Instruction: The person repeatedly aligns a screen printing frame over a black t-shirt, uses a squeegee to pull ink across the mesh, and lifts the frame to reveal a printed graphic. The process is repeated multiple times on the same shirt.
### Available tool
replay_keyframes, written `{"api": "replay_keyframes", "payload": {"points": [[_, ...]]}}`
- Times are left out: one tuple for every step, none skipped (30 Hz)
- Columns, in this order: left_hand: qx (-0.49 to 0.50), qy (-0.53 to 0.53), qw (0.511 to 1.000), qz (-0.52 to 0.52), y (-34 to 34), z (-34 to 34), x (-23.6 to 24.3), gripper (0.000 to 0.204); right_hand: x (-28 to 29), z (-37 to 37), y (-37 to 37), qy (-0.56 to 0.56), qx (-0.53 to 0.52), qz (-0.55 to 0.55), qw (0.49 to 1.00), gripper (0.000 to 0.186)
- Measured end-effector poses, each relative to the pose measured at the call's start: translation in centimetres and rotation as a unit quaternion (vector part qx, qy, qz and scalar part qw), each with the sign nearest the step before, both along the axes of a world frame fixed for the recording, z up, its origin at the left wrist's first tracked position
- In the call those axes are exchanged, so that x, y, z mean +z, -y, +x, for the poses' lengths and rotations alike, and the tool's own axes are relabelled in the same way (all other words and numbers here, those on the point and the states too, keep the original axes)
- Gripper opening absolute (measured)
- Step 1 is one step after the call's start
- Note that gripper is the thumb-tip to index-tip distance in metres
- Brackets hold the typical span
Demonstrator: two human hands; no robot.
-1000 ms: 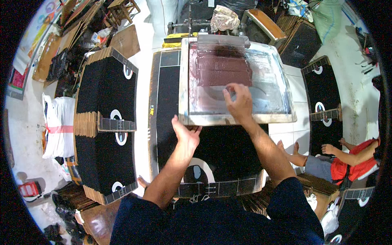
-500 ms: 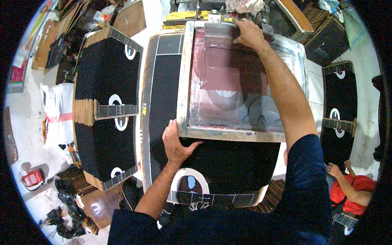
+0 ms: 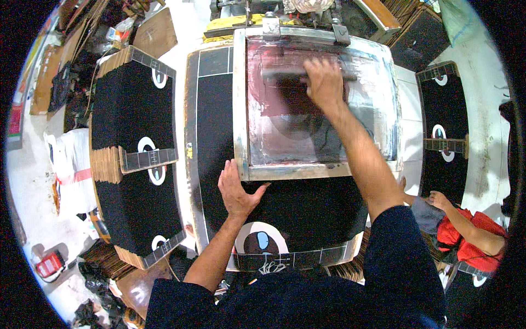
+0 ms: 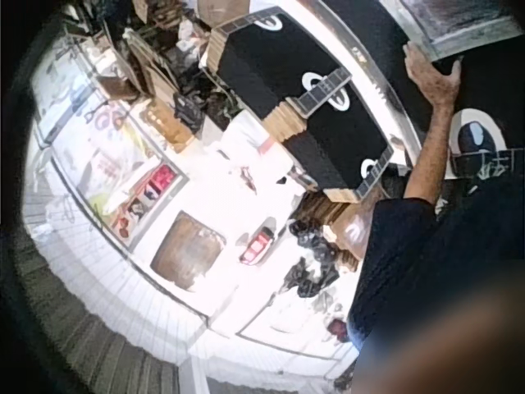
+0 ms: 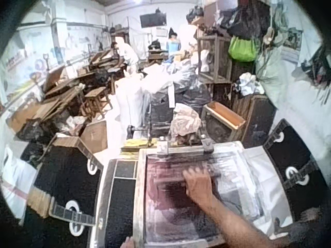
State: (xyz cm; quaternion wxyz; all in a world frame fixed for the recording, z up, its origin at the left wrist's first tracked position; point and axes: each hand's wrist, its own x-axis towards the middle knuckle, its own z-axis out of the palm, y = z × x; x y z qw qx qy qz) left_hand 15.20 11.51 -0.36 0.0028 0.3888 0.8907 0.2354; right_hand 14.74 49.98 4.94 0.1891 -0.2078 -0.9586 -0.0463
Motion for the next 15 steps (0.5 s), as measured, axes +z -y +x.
{"api": "replay_keyframes", "payload": {"points": [[-0.001,-0.001,1.000,0.001,0.0,-0.1,0.0,0.116,0.3,1.4,1.2,0.022,-0.002,-0.019,1.000,0.043],[0.008,0.006,1.000,-0.009,-0.1,-0.1,0.1,0.117,0.6,2.3,1.9,0.033,-0.001,-0.033,0.999,0.044],[0.002,-0.003,1.000,0.000,-0.1,-0.1,0.1,0.117,0.9,2.7,2.1,0.075,0.004,-0.072,0.995,0.045],[0.003,-0.004,1.000,-0.004,-0.2,-0.1,0.1,0.117,1.0,2.5,1.8,0.040,0.020,-0.048,0.998,0.045],[0.004,-0.009,1.000,-0.007,-0.2,-0.1,0.0,0.117,1.2,1.8,0.6,0.036,0.039,-0.048,0.997,0.046],[0.007,-0.003,1.000,-0.002,-0.3,-0.1,0.0,0.118,1.1,0.5,-0.8,0.060,0.031,-0.060,0.996,0.047],[0.007,-0.003,1.000,0.005,-0.3,-0.1,-0.1,0.119,0.9,-1.0,-2.2,0.091,0.017,-0.075,0.993,0.047],[0.007,-0.004,1.000,0.011,-0.4,-0.2,-0.2,0.120,0.5,-2.5,-3.5,0.052,0.013,-0.073,0.996,0.041],[0.006,-0.002,1.000,0.010,-0.3,-0.2,-0.3,0.120,0.0,-4.0,-4.6,0.013,-0.006,-0.032,0.999,0.036],[0.005,0.001,1.000,0.008,-0.3,-0.2,-0.4,0.121,-0.5,-5.2,-5.6,-0.013,-0.013,-0.011,1.000,0.032],[0.006,0.010,1.000,0.002,-0.3,-0.2,-0.4,0.121,-0.8,-6.1,-6.4,0.018,-0.025,-0.007,1.000,0.032],[0.002,-0.003,1.000,0.002,-0.3,-0.2,-0.4,0.121,-1.2,-6.5,-6.6,0.026,-0.026,0.005,0.999,0.033],[0.003,-0.010,1.000,0.000,-0.3,-0.2,-0.5,0.121,-1.4,-6.2,-6.3,0.018,-0.026,0.002,0.999,0.033],[0.002,-0.016,1.000,-0.004,-0.4,-0.2,-0.5,0.121,-1.6,-5.4,-5.5,0.007,-0.024,0.001,1.000,0.034],[0.004,-0.010,1.000,-0.009,-0.4,-0.2,-0.5,0.122,-1.5,-4.6,-4.7,-0.004,-0.021,0.003,1.000,0.035]]}}
